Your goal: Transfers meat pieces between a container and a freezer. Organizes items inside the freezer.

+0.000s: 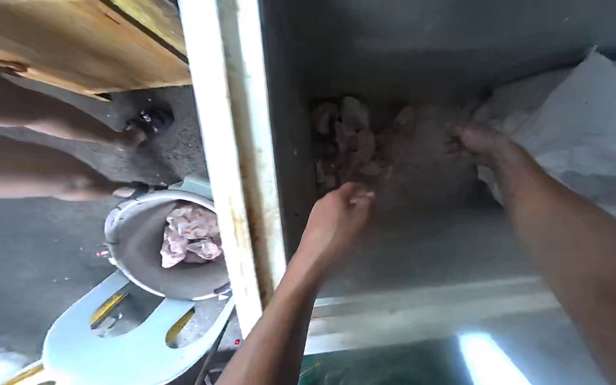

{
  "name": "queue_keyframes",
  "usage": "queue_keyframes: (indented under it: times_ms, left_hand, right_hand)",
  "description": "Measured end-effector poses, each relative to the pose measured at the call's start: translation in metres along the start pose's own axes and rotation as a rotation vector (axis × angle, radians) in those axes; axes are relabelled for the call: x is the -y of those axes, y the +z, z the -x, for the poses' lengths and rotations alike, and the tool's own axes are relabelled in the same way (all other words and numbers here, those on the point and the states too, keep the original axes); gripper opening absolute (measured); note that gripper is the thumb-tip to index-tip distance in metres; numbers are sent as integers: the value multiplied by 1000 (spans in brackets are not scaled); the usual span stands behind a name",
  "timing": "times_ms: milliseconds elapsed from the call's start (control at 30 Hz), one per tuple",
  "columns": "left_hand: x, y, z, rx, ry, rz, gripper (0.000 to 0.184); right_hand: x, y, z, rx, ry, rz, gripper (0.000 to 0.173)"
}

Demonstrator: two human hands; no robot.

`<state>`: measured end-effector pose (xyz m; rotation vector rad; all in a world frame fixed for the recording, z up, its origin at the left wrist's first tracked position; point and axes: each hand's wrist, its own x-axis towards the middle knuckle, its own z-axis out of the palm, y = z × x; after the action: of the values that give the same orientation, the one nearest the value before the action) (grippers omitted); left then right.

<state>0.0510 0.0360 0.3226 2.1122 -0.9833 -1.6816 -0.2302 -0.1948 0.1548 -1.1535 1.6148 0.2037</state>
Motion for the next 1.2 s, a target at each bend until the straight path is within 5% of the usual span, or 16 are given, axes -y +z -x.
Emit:
queue_keyframes:
  times_ms: [133,400,500,733,900,1033,1200]
  left_hand:
    - [19,49,-125,89,-300,-244,45]
    - [129,86,-290,-61,-292,-136,49]
    - [144,86,-339,-100,-273,-66,45]
    - [149,86,-423,-185,-438,186,50]
    - [167,87,-465,-203,-441,218,62]
    - [164,97,-485,-181,-460,345,75]
    - [167,103,-501,-152,-497,587,63]
  right_hand:
    - [-89,47,-68,129,111,298,41]
    - [-125,128,-159,241,34,237,46]
    - [-112,141,-199,220,8,195,42]
    - [-5,160,-271,128,-277,394,46]
    - [54,197,-328,76,-480,446,78]
    - [67,224,-355,59,-452,522,97]
    - [45,227,-344,-20,-377,647,83]
